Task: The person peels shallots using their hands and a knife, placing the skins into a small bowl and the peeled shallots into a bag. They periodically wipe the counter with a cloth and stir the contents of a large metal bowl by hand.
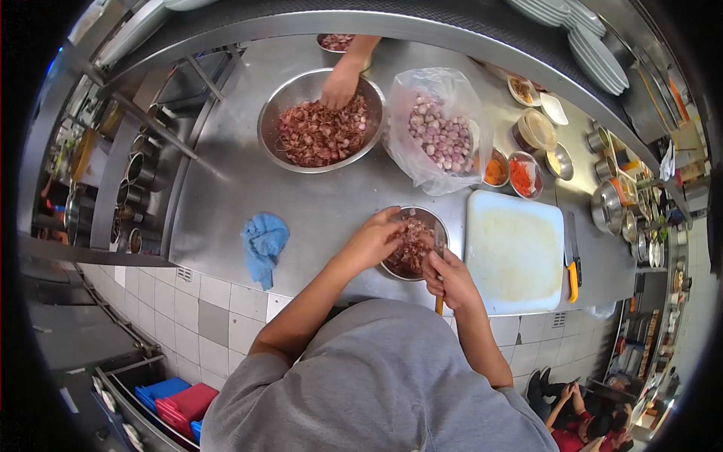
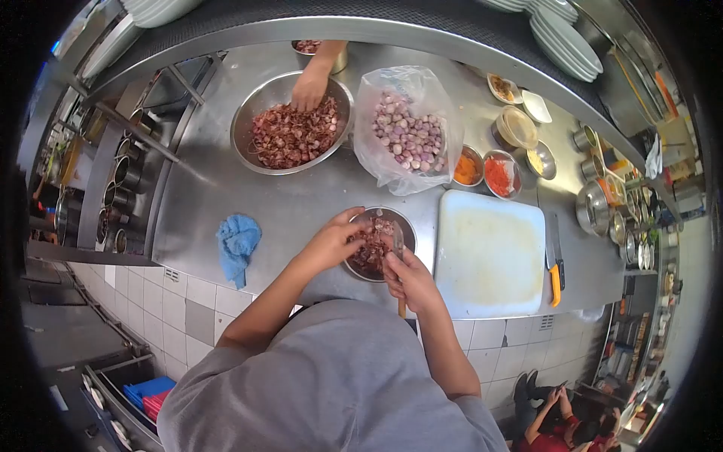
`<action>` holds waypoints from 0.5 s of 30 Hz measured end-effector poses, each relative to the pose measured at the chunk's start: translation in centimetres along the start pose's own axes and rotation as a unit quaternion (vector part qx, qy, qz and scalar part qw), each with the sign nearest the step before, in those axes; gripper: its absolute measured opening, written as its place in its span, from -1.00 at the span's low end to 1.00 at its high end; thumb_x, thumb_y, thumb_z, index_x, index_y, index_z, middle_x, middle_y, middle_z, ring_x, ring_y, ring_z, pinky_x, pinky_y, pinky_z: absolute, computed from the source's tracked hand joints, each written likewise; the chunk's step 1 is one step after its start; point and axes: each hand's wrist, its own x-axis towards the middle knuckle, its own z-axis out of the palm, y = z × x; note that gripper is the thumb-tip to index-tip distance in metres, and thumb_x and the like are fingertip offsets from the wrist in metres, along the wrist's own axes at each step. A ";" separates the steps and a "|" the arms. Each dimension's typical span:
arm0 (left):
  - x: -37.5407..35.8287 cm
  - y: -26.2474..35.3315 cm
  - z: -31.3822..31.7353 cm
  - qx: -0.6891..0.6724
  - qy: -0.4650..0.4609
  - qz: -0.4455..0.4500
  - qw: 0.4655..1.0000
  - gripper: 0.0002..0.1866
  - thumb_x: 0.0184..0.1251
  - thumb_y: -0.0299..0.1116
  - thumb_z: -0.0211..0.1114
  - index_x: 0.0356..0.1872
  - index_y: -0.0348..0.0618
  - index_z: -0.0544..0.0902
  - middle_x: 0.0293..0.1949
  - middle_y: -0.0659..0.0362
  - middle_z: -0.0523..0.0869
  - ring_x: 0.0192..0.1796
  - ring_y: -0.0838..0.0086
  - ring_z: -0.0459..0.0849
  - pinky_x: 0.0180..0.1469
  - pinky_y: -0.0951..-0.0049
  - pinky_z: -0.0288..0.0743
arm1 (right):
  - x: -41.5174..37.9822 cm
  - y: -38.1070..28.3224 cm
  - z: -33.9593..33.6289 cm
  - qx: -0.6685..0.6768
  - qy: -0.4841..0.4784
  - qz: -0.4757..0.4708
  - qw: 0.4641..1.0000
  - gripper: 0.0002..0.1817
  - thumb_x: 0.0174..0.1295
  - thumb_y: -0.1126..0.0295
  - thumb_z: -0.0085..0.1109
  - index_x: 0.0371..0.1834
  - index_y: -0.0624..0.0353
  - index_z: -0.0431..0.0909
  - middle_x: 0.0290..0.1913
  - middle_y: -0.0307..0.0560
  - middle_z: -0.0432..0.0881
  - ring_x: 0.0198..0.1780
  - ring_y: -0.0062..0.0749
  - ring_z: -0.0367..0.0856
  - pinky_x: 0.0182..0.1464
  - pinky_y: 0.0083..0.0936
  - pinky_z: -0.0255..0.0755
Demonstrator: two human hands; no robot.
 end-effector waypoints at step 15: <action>13.3 -15.8 -12.1 0.296 -0.188 -0.256 0.901 -0.69 0.15 -0.29 0.32 -0.16 -0.29 0.75 -0.11 -0.14 0.73 -0.02 0.02 0.72 0.08 0.09 0.56 | -0.9 0.8 0.1 -0.016 0.014 -0.048 0.999 -0.51 0.49 0.30 -0.02 0.46 0.09 0.26 -0.57 -0.37 0.21 -0.65 -0.72 0.10 -0.64 -0.74 0.03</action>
